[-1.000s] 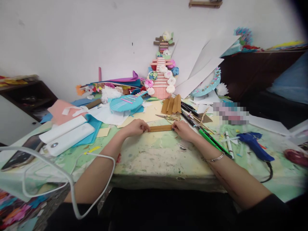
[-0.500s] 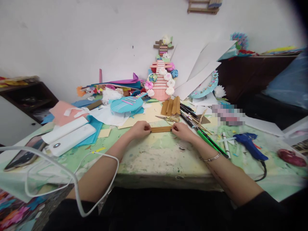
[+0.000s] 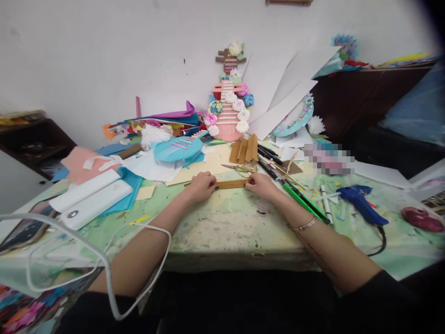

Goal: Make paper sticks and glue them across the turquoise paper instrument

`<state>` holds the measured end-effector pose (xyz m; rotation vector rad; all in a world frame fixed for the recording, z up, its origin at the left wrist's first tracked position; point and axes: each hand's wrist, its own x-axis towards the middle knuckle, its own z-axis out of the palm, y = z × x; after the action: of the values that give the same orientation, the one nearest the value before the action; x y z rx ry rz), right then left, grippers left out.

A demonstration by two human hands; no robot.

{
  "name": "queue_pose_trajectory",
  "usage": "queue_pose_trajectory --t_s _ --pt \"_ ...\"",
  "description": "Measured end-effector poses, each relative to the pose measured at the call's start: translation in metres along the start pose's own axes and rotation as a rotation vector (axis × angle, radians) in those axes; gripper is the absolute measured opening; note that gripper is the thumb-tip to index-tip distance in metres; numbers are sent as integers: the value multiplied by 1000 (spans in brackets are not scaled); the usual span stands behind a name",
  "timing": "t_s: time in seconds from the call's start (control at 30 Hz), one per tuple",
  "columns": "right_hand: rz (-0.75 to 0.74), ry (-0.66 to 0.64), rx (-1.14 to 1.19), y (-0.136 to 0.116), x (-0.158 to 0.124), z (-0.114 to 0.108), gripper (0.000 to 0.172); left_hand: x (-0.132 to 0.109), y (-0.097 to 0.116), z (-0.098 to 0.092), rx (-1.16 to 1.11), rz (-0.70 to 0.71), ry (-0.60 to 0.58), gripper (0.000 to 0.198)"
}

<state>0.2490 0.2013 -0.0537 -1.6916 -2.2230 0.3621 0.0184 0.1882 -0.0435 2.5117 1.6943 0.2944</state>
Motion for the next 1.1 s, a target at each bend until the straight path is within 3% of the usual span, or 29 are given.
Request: queue_pose_trajectory --t_s 0.17,0.37,0.67,0.93,1.1 --pt "39 43 55 2 2 2 9 2 9 -4 -188 -323 -14 12" --pt "-38 68 136 8 4 2 12 4 8 -4 -213 -416 20 13" --pt "-308 73 91 5 -1 -4 28 -5 12 -3 -264 -251 69 21" --pt "-51 50 203 7 -2 -7 25 -8 11 4 1 53 129 29" --pt "-97 45 176 8 -4 -6 22 -11 12 2 43 144 159 22"
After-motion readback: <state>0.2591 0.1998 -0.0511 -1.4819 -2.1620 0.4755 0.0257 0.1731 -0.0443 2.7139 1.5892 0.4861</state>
